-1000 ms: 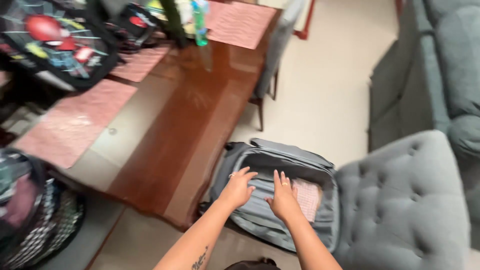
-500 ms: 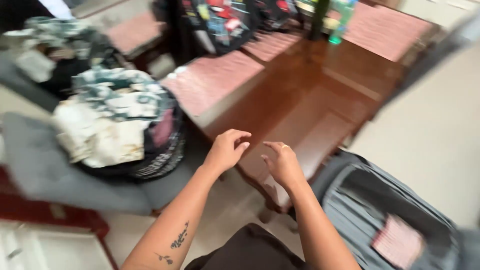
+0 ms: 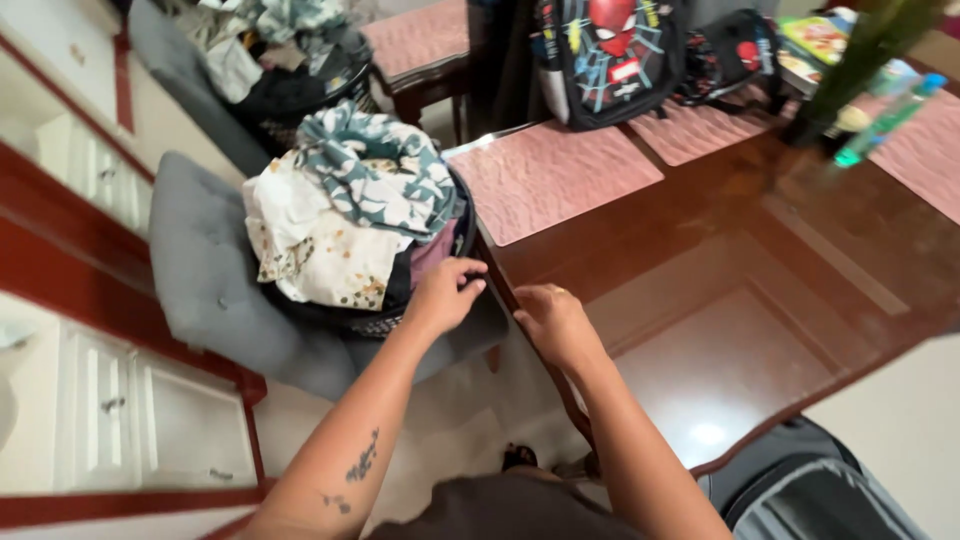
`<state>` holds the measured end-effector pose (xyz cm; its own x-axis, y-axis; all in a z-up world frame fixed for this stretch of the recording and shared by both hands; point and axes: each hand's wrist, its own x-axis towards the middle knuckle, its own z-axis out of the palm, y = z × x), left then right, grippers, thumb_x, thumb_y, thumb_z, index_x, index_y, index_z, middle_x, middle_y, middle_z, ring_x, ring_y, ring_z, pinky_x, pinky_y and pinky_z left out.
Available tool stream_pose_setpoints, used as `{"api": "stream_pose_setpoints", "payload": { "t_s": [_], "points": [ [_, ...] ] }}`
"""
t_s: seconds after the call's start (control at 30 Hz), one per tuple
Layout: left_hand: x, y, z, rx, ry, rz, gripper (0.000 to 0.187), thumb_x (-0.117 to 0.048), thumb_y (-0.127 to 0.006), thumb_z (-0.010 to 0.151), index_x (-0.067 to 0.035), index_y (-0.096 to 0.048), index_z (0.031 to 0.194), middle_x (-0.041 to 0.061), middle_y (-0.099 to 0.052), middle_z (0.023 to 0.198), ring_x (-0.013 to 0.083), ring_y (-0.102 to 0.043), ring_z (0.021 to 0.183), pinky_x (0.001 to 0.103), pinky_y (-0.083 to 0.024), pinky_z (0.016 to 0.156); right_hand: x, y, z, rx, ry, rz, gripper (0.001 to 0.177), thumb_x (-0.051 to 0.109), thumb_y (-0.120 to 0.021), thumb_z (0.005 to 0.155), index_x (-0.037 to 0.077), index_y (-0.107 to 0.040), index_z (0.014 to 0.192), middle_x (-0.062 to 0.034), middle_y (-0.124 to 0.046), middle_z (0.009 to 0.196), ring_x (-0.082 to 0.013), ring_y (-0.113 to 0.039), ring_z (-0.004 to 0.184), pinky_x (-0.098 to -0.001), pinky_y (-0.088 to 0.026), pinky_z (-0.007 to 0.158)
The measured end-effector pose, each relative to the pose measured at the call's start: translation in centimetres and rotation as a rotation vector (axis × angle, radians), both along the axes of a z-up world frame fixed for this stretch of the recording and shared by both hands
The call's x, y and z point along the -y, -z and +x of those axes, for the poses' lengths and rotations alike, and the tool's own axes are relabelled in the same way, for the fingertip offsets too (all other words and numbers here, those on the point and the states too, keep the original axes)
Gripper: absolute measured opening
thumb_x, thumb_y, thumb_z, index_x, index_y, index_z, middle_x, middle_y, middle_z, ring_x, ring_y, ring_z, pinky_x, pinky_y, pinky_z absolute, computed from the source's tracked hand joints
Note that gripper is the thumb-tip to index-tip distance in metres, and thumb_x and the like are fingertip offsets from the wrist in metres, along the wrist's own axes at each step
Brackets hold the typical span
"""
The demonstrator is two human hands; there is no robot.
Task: The person folds several pieces of clothing on a dining table and places them into an open suitcase. They fold a red-and-white checkered cloth, a green floral shirt, and a white floral shirt, then put the folded items into the suitcase.
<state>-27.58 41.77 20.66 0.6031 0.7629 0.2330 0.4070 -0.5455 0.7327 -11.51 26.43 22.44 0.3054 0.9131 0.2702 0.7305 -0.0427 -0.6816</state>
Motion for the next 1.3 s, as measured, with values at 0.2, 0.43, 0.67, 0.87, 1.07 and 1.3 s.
{"api": "stream_pose_setpoints", "payload": {
  "t_s": [0.2, 0.43, 0.67, 0.87, 1.07, 1.3],
  "points": [
    [-4.3, 0.6, -0.3, 0.073, -0.179, -0.065, 0.027, -0.014, -0.078, 0.083, -0.011, -0.076, 0.110, 0.014, -0.074, 0.105, 0.0258, -0.073, 0.092, 0.037, -0.058, 0.083, -5.9, 0.0, 1.8, -0.103, -0.111, -0.027, 0.035, 0.014, -0.076, 0.082, 0.007, -0.071, 0.116, -0.0157, -0.072, 0.111, -0.0318, -0.071, 0.103, -0.0391, -0.057, 0.089],
    [-7.8, 0.5, -2.2, 0.156, -0.359, -0.082, 0.022, -0.014, -0.076, 0.084, -0.011, -0.076, 0.106, 0.013, -0.075, 0.108, 0.0259, -0.074, 0.097, 0.037, -0.058, 0.086, -13.1, -0.6, 1.2, 0.016, -0.285, -0.082, 0.035, 0.014, -0.077, 0.083, 0.009, -0.072, 0.118, -0.0195, -0.071, 0.109, -0.0375, -0.068, 0.098, -0.0431, -0.054, 0.085],
    [-12.4, 1.6, -7.3, 0.028, -0.612, 0.064, 0.019, -0.021, -0.083, 0.077, -0.010, -0.070, 0.084, 0.013, -0.069, 0.097, 0.0339, -0.066, 0.096, 0.045, -0.052, 0.086, -19.6, -0.2, -1.5, -0.019, -0.398, -0.094, 0.037, 0.014, -0.076, 0.082, 0.009, -0.073, 0.119, -0.0191, -0.071, 0.112, -0.0362, -0.069, 0.101, -0.0422, -0.055, 0.089],
    [-17.2, 3.7, -12.7, -0.049, -0.789, 0.154, 0.052, -0.030, -0.089, 0.073, -0.011, -0.059, 0.112, 0.015, -0.062, 0.122, 0.0376, -0.055, 0.122, 0.049, -0.042, 0.106, -26.3, 3.3, -4.2, 0.024, -0.345, 0.115, 0.052, 0.023, -0.082, 0.082, 0.002, -0.066, 0.127, -0.0254, -0.060, 0.132, -0.0427, -0.058, 0.121, -0.0448, -0.048, 0.103],
    [-19.2, -1.5, -14.0, -0.201, -0.820, 0.180, 0.119, -0.038, -0.098, 0.054, -0.017, -0.033, 0.152, 0.023, -0.041, 0.152, 0.0474, -0.039, 0.137, 0.056, -0.033, 0.106, -30.0, -0.3, -9.8, 0.105, -0.144, -0.125, 0.106, 0.040, -0.094, 0.069, -0.002, -0.039, 0.150, -0.0316, -0.026, 0.154, -0.0501, -0.031, 0.139, -0.0600, -0.033, 0.104],
    [-22.1, 2.1, -14.6, -0.360, -0.713, 0.016, 0.058, -0.040, -0.085, 0.082, -0.025, -0.058, 0.130, 0.011, -0.064, 0.129, 0.0362, -0.058, 0.125, 0.053, -0.044, 0.101, -36.0, 5.6, -8.3, 0.046, -0.148, 0.275, 0.041, 0.021, -0.069, 0.092, 0.006, -0.069, 0.130, -0.0178, -0.064, 0.143, -0.0383, -0.049, 0.143, -0.0609, -0.032, 0.116]
  ]
}}
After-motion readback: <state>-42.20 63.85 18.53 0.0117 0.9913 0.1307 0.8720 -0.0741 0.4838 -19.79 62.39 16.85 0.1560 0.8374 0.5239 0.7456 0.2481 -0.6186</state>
